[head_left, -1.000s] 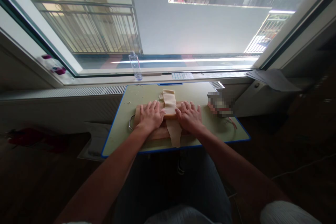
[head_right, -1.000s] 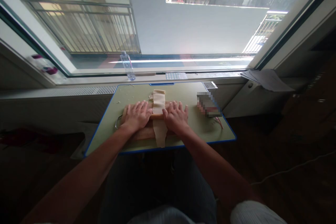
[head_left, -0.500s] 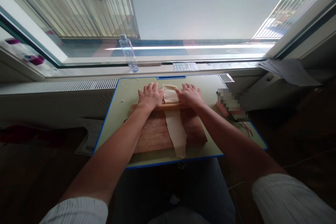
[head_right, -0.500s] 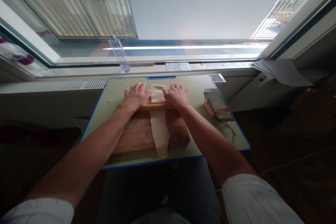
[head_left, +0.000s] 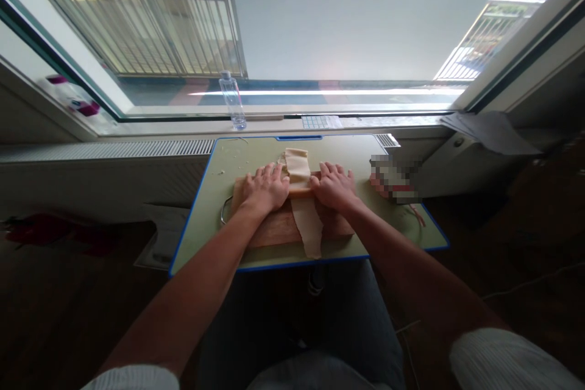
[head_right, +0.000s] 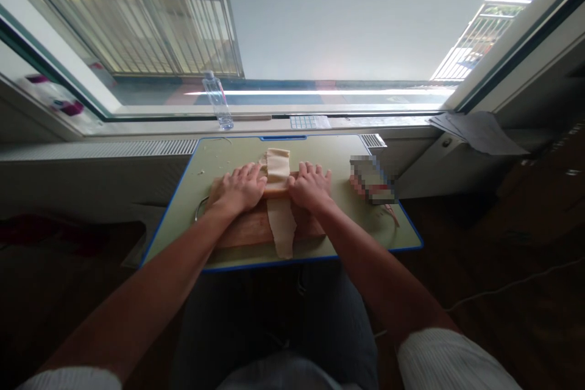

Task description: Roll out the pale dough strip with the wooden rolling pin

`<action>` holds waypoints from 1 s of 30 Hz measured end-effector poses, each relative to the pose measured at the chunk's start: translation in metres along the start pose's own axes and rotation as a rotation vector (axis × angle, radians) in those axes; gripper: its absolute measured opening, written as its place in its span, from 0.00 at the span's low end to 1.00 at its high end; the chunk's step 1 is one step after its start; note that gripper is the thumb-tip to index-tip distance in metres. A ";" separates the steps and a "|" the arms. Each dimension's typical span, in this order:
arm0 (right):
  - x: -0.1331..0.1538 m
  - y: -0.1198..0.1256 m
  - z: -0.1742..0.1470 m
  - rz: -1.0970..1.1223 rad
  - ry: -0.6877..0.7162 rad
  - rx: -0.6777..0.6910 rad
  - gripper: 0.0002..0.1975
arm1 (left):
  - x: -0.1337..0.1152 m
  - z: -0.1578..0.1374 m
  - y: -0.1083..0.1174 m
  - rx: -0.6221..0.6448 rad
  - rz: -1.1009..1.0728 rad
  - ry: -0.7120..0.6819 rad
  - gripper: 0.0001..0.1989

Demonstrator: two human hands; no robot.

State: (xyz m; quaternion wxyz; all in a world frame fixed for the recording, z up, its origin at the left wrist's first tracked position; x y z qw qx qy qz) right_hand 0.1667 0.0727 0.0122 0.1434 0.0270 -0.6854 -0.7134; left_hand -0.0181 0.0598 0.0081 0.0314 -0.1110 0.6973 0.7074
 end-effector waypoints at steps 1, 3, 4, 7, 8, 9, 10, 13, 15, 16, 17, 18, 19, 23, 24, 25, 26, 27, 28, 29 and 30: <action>0.003 0.002 -0.011 -0.024 0.007 -0.040 0.34 | 0.000 -0.012 0.001 -0.033 0.006 -0.003 0.33; 0.008 0.006 -0.036 -0.057 0.021 -0.100 0.32 | -0.001 -0.037 0.003 -0.100 0.016 -0.010 0.32; 0.010 0.006 -0.049 -0.066 0.024 -0.113 0.32 | -0.002 -0.052 0.003 -0.121 0.018 -0.020 0.32; 0.013 0.003 -0.088 -0.075 0.047 -0.112 0.32 | -0.003 -0.094 0.003 -0.152 0.020 -0.051 0.33; 0.013 0.003 -0.100 -0.076 0.057 -0.129 0.32 | -0.004 -0.107 0.003 -0.166 0.024 -0.069 0.33; 0.014 0.002 -0.110 -0.077 0.073 -0.136 0.32 | -0.004 -0.117 0.004 -0.189 0.027 -0.078 0.34; 0.014 0.002 -0.117 -0.078 0.082 -0.144 0.32 | -0.004 -0.125 0.005 -0.201 0.030 -0.088 0.34; 0.012 0.000 -0.118 -0.073 0.081 -0.148 0.32 | -0.004 -0.127 0.005 -0.195 0.033 -0.086 0.35; 0.010 -0.001 -0.102 -0.064 0.067 -0.134 0.32 | -0.004 -0.113 0.004 -0.167 0.033 -0.066 0.35; 0.010 -0.001 -0.091 -0.062 0.060 -0.129 0.33 | -0.004 -0.102 0.003 -0.155 0.032 -0.054 0.35; 0.010 -0.001 -0.079 -0.064 0.071 -0.128 0.33 | -0.004 -0.090 0.003 -0.146 0.031 -0.042 0.35; 0.011 0.001 -0.066 -0.069 0.079 -0.141 0.33 | -0.004 -0.077 0.002 -0.140 0.028 -0.030 0.35; 0.010 0.001 -0.054 -0.070 0.079 -0.143 0.33 | -0.004 -0.065 0.002 -0.132 0.023 -0.016 0.35; 0.002 -0.001 -0.007 -0.013 0.028 -0.058 0.36 | 0.000 -0.017 0.000 -0.044 0.001 0.049 0.35; 0.000 -0.003 0.004 0.014 0.015 -0.022 0.37 | 0.001 -0.007 -0.001 -0.016 -0.006 0.058 0.36; -0.002 -0.004 0.013 0.042 0.004 0.012 0.38 | 0.003 0.003 -0.001 0.007 -0.012 0.066 0.36; -0.004 -0.005 0.023 0.066 0.001 0.041 0.39 | 0.004 0.012 -0.001 0.024 -0.016 0.072 0.37; -0.005 -0.006 0.032 0.087 -0.003 0.061 0.40 | 0.005 0.021 -0.001 0.036 -0.018 0.079 0.37; -0.006 -0.006 0.040 0.104 -0.006 0.077 0.40 | 0.006 0.029 -0.001 0.044 -0.019 0.085 0.38; -0.007 -0.007 0.048 0.119 -0.009 0.088 0.40 | 0.007 0.036 0.000 0.048 -0.019 0.092 0.38; -0.008 -0.007 0.055 0.132 -0.014 0.096 0.40 | 0.008 0.043 0.000 0.049 -0.020 0.097 0.38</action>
Point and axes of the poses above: each hand's wrist, its own z-axis towards the middle knuckle, its own y-axis out of the back of the hand, x = y × z, the point moved 8 cm from there along z, towards the middle knuckle, and after that the axes turned 7 degrees about y, right-handed, at the moved point
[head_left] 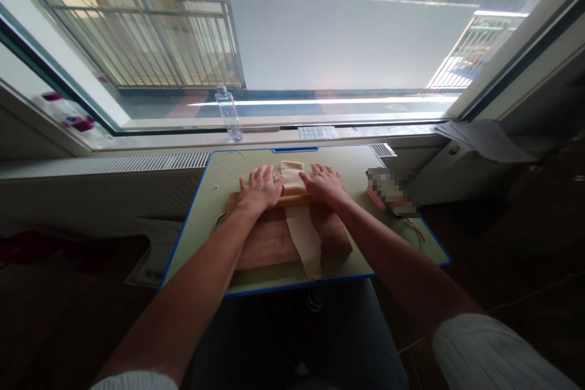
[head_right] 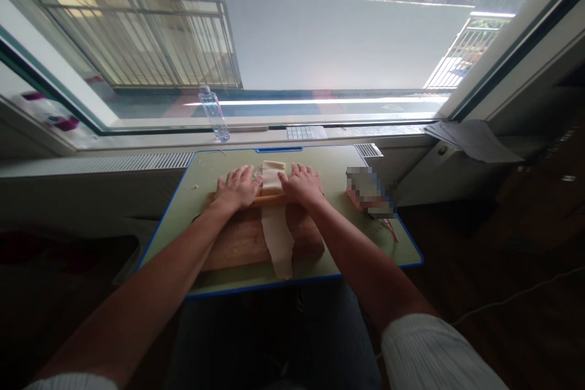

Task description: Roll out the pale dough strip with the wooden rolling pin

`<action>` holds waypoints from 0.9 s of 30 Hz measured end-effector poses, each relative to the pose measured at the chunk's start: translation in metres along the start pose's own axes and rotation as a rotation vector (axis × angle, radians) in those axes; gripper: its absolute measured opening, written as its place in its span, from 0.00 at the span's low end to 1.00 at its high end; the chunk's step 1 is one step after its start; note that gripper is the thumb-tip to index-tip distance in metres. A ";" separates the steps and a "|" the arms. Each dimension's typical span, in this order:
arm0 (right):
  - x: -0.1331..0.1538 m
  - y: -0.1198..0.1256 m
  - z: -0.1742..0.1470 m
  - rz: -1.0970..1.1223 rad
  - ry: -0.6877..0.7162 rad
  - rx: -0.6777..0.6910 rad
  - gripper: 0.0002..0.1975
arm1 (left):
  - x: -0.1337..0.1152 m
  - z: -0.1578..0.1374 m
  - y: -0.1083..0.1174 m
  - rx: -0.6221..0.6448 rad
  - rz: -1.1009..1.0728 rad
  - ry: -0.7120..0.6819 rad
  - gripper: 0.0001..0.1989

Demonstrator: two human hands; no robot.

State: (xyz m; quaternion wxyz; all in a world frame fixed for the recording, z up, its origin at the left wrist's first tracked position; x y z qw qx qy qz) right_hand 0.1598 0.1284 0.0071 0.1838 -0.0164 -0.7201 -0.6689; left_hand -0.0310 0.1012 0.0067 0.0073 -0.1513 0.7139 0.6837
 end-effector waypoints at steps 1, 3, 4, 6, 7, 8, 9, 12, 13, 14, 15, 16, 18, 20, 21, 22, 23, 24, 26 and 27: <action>-0.001 0.000 0.006 0.011 -0.005 0.006 0.40 | 0.000 0.005 0.001 0.001 -0.002 0.004 0.38; -0.002 0.000 0.014 0.024 -0.009 0.005 0.39 | 0.000 0.012 0.002 -0.005 -0.008 0.009 0.38; -0.002 0.001 0.016 0.024 -0.004 -0.003 0.39 | -0.001 0.013 0.002 -0.009 -0.012 0.008 0.38; -0.001 0.002 0.014 0.013 0.008 -0.022 0.38 | -0.002 0.011 0.003 -0.018 -0.017 -0.001 0.38; -0.001 0.002 0.010 0.006 0.012 -0.027 0.38 | -0.002 0.007 0.003 -0.022 -0.016 -0.006 0.37; 0.000 0.001 0.003 -0.003 0.012 -0.032 0.38 | -0.003 0.002 0.002 -0.024 -0.014 -0.013 0.37; 0.000 0.001 -0.005 -0.013 0.009 -0.037 0.38 | -0.003 -0.006 0.001 -0.027 -0.009 -0.022 0.36; 0.005 0.001 -0.042 -0.075 0.013 -0.096 0.36 | -0.004 -0.038 -0.002 -0.074 0.008 -0.059 0.35; 0.008 0.001 -0.057 -0.107 0.023 -0.132 0.35 | -0.004 -0.051 -0.002 -0.106 0.015 -0.072 0.34; 0.011 0.002 -0.073 -0.135 0.034 -0.169 0.34 | -0.004 -0.066 -0.002 -0.131 0.021 -0.087 0.34; 0.013 0.001 -0.090 -0.155 0.048 -0.197 0.32 | -0.005 -0.082 -0.003 -0.148 0.024 -0.114 0.33; 0.015 -0.001 -0.106 -0.165 0.062 -0.209 0.32 | -0.004 -0.099 -0.004 -0.160 0.023 -0.134 0.33; 0.016 -0.005 -0.138 -0.169 0.077 -0.217 0.32 | -0.002 -0.131 -0.006 -0.157 0.017 -0.161 0.34; 0.015 -0.009 -0.166 -0.167 0.095 -0.214 0.32 | 0.002 -0.160 -0.007 -0.154 0.010 -0.178 0.33; 0.015 -0.010 -0.176 -0.167 0.113 -0.207 0.31 | 0.003 -0.171 -0.007 -0.144 0.008 -0.189 0.33; 0.015 -0.010 -0.183 -0.168 0.123 -0.203 0.31 | 0.004 -0.179 -0.007 -0.138 0.003 -0.197 0.34; 0.015 -0.008 -0.187 -0.169 0.127 -0.203 0.30 | 0.004 -0.183 -0.006 -0.132 0.000 -0.200 0.34; 0.015 -0.006 -0.187 -0.168 0.127 -0.200 0.30 | 0.004 -0.183 -0.005 -0.125 -0.004 -0.200 0.33; 0.015 -0.002 -0.177 -0.162 0.120 -0.188 0.28 | 0.002 -0.173 -0.004 -0.113 -0.007 -0.184 0.32; 0.016 -0.001 -0.169 -0.161 0.114 -0.181 0.27 | 0.000 -0.165 -0.004 -0.106 -0.007 -0.172 0.32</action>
Point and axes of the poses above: each hand's wrist, its own z-axis towards the middle knuckle, its own y-axis out of the back of the hand, x = y × z, the point moved 8 cm from there along z, towards the middle knuckle, and after that the axes turned 7 degrees about y, right-handed, at the moved point
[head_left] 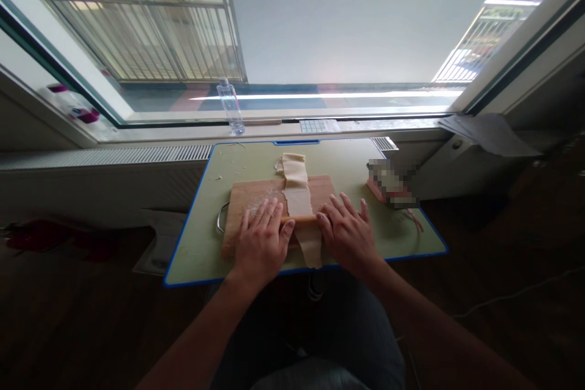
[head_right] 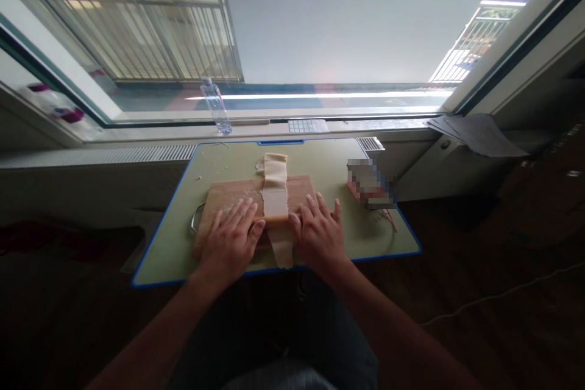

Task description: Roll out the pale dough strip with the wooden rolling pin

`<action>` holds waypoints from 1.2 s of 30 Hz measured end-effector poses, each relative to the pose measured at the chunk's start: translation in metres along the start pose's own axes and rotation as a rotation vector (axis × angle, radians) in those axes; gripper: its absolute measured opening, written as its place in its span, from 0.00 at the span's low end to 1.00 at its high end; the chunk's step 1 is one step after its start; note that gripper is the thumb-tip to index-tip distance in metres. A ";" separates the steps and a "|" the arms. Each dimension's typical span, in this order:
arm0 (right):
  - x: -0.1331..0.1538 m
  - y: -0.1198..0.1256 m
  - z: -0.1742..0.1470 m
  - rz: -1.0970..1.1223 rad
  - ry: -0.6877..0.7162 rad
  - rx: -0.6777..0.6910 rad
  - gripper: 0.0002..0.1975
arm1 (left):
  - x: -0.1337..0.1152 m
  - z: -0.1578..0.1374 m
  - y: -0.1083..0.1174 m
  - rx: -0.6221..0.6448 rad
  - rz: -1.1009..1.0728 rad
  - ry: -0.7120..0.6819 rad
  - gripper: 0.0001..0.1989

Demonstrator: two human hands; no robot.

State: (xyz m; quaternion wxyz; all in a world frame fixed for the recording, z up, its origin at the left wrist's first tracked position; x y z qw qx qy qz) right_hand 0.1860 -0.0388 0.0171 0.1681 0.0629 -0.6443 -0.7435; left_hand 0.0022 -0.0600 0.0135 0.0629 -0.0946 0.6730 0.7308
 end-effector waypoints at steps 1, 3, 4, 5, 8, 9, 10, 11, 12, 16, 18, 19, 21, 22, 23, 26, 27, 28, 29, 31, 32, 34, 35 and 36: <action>0.000 -0.001 0.010 -0.001 -0.002 0.005 0.27 | 0.000 0.010 -0.002 0.009 0.003 0.013 0.32; -0.001 -0.004 0.029 -0.011 -0.010 0.010 0.27 | -0.001 0.032 -0.003 -0.014 0.015 0.035 0.32; -0.002 -0.006 0.038 -0.017 -0.017 0.002 0.28 | 0.000 0.042 -0.004 -0.027 0.020 0.047 0.32; -0.004 -0.008 0.047 -0.021 -0.023 -0.002 0.30 | 0.000 0.052 -0.005 -0.034 0.022 0.059 0.33; -0.010 -0.014 0.071 -0.018 -0.046 0.008 0.32 | 0.003 0.080 -0.010 -0.012 0.020 0.080 0.34; -0.012 -0.016 0.079 -0.013 -0.053 0.020 0.33 | 0.005 0.089 -0.012 0.008 0.015 0.089 0.34; -0.015 -0.018 0.087 -0.005 -0.057 0.037 0.33 | 0.006 0.098 -0.014 0.039 0.007 0.101 0.35; -0.017 -0.020 0.095 0.004 -0.060 0.058 0.34 | 0.008 0.106 -0.016 0.066 -0.001 0.111 0.36; -0.019 -0.021 0.102 0.014 -0.063 0.084 0.35 | 0.009 0.112 -0.017 0.087 -0.009 0.118 0.37; -0.021 -0.024 0.109 0.022 -0.058 0.116 0.36 | 0.008 0.118 -0.017 0.090 -0.008 0.114 0.37; -0.018 -0.021 0.101 -0.006 -0.043 0.072 0.34 | 0.006 0.109 -0.015 0.044 0.004 0.106 0.36; -0.016 -0.019 0.095 -0.021 -0.035 0.048 0.33 | 0.004 0.103 -0.014 0.019 0.010 0.100 0.35; -0.012 -0.016 0.082 -0.042 -0.022 0.012 0.32 | 0.001 0.090 -0.012 -0.021 0.019 0.083 0.34; -0.010 -0.015 0.076 -0.047 -0.017 0.003 0.32 | 0.000 0.083 -0.012 -0.033 0.021 0.075 0.34; -0.009 -0.013 0.069 -0.048 -0.016 -0.005 0.32 | -0.001 0.077 -0.011 -0.041 0.022 0.068 0.34; -0.004 -0.011 0.048 -0.040 -0.020 -0.014 0.32 | -0.004 0.055 -0.011 -0.043 0.022 0.042 0.33; -0.003 -0.011 0.039 -0.037 -0.023 -0.017 0.32 | -0.005 0.046 -0.010 -0.044 0.024 0.031 0.33; -0.002 -0.011 0.029 -0.036 -0.023 -0.022 0.32 | -0.006 0.036 -0.009 -0.050 0.026 0.016 0.33; -0.001 -0.010 0.019 -0.035 -0.025 -0.030 0.32 | -0.008 0.026 -0.007 -0.058 0.028 0.000 0.33; 0.003 -0.007 -0.001 -0.033 -0.003 -0.040 0.32 | -0.010 0.008 -0.001 -0.077 0.025 -0.031 0.33; 0.004 -0.006 -0.008 -0.030 0.003 -0.039 0.32 | -0.011 0.001 0.002 -0.078 0.018 -0.044 0.33; 0.005 -0.001 -0.013 -0.027 0.006 -0.026 0.32 | -0.013 -0.005 0.005 -0.055 -0.003 -0.063 0.32; 0.005 0.001 -0.011 -0.027 0.001 -0.016 0.32 | -0.014 -0.004 0.007 -0.045 -0.015 -0.069 0.32; 0.005 0.003 -0.005 -0.028 -0.003 -0.003 0.32 | -0.015 0.001 0.008 -0.042 -0.023 -0.071 0.31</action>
Point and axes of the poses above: each hand's wrist, its own z-axis towards the middle knuckle, its own y-axis out of the back of the hand, x = y × z, the point moved 8 cm from there along z, towards the middle knuckle, and after that the axes turned 7 degrees about y, right-handed, at the moved point
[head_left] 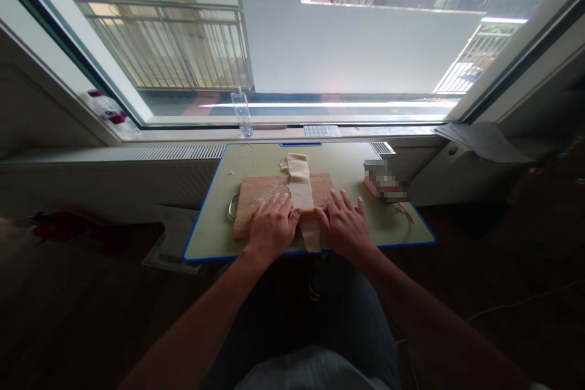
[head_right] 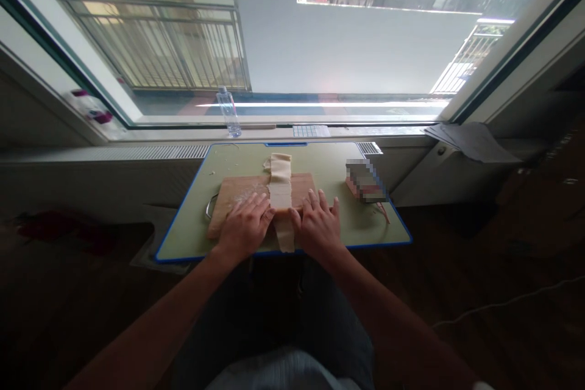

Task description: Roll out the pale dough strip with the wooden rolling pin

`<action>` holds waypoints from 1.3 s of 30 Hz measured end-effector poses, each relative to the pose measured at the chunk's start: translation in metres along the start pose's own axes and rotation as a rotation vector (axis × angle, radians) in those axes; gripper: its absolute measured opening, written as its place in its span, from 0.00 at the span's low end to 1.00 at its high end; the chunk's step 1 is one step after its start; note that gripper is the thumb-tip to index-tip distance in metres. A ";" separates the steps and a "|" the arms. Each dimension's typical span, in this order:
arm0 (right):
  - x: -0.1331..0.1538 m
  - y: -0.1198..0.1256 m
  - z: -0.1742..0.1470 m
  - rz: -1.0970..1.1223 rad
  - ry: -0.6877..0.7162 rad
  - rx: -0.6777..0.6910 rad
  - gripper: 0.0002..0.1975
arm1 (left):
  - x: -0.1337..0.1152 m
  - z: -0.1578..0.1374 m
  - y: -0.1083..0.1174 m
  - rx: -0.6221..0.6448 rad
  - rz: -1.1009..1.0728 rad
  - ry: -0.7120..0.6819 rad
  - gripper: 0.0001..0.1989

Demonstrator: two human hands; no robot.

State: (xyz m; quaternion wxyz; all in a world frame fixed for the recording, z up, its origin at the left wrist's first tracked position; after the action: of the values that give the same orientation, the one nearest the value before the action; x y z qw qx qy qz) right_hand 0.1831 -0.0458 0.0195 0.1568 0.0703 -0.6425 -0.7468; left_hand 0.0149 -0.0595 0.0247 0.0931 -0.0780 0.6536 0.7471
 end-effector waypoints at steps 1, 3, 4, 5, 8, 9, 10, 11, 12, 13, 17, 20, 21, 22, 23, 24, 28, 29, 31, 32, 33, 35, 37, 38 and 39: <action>0.000 0.001 0.008 0.001 -0.004 0.019 0.31 | 0.000 0.007 0.001 -0.005 -0.002 0.006 0.30; -0.001 -0.001 0.030 0.012 0.006 0.063 0.31 | 0.003 0.026 0.002 -0.028 0.013 0.045 0.30; -0.001 -0.005 0.041 0.022 0.024 0.095 0.31 | 0.006 0.037 0.000 -0.030 0.029 0.077 0.30; -0.002 -0.008 0.052 0.027 0.041 0.110 0.31 | 0.008 0.049 -0.003 -0.014 0.042 0.099 0.31; -0.009 -0.020 0.080 0.067 0.030 0.183 0.31 | 0.014 0.080 -0.017 0.124 0.031 0.132 0.35; -0.013 -0.024 0.089 0.092 0.017 0.207 0.32 | 0.016 0.090 -0.021 0.173 0.013 0.146 0.37; -0.017 -0.027 0.097 0.122 -0.009 0.220 0.35 | 0.020 0.100 -0.024 0.208 -0.007 0.168 0.39; -0.021 -0.028 0.106 0.154 -0.038 0.221 0.39 | 0.025 0.110 -0.026 0.226 -0.028 0.201 0.40; -0.026 -0.029 0.114 0.184 -0.075 0.215 0.42 | 0.030 0.119 -0.026 0.228 -0.049 0.247 0.41; -0.030 -0.030 0.122 0.210 -0.110 0.209 0.44 | 0.037 0.127 -0.027 0.221 -0.067 0.301 0.41; -0.039 -0.034 0.141 0.237 -0.202 0.201 0.42 | 0.050 0.144 -0.024 0.125 -0.071 0.420 0.37; -0.036 -0.034 0.137 0.194 -0.170 0.195 0.40 | 0.039 0.137 -0.022 0.093 -0.034 0.336 0.35; -0.034 -0.033 0.132 0.179 -0.156 0.184 0.39 | 0.035 0.132 -0.021 0.097 -0.022 0.312 0.35; -0.033 -0.031 0.127 0.164 -0.146 0.169 0.39 | 0.032 0.127 -0.021 0.102 -0.012 0.294 0.35; -0.031 -0.030 0.121 0.148 -0.141 0.154 0.38 | 0.030 0.122 -0.021 0.107 -0.003 0.281 0.35; -0.030 -0.028 0.114 0.130 -0.138 0.142 0.38 | 0.028 0.116 -0.021 0.111 0.004 0.268 0.35; -0.021 -0.023 0.090 0.053 -0.100 0.082 0.37 | 0.023 0.098 -0.022 0.111 0.022 0.230 0.35; -0.019 -0.021 0.084 0.032 -0.091 0.055 0.36 | 0.023 0.093 -0.022 0.101 0.028 0.228 0.34; -0.015 -0.017 0.071 -0.004 -0.080 0.000 0.35 | 0.021 0.083 -0.022 0.069 0.042 0.233 0.33; -0.013 -0.016 0.064 -0.017 -0.077 -0.021 0.34 | 0.020 0.077 -0.021 0.048 0.047 0.236 0.32; -0.011 -0.015 0.057 -0.028 -0.072 -0.038 0.33 | 0.019 0.071 -0.020 0.026 0.050 0.233 0.32; -0.007 -0.013 0.044 -0.041 -0.060 -0.066 0.32 | 0.014 0.058 -0.016 -0.018 0.051 0.208 0.32; -0.004 -0.011 0.029 -0.042 -0.052 -0.088 0.33 | 0.010 0.043 -0.014 -0.037 0.049 0.179 0.32; -0.002 -0.010 0.020 -0.038 -0.051 -0.098 0.33 | 0.009 0.035 -0.013 -0.039 0.046 0.169 0.32; -0.001 -0.010 0.012 -0.033 -0.049 -0.106 0.33 | 0.008 0.026 -0.012 -0.041 0.043 0.163 0.32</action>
State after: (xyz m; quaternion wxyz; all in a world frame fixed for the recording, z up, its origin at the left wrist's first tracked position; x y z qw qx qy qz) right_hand 0.1791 -0.0334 0.0119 0.1322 0.0539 -0.6046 -0.7836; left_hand 0.0107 -0.0318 0.0146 0.0220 -0.1264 0.6451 0.7533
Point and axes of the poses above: each hand's wrist, its own z-axis towards the middle knuckle, its own y-axis out of the back of the hand, x = y × z, the point moved 8 cm from there along z, towards the middle knuckle, and after that the axes turned 7 degrees about y, right-handed, at the moved point
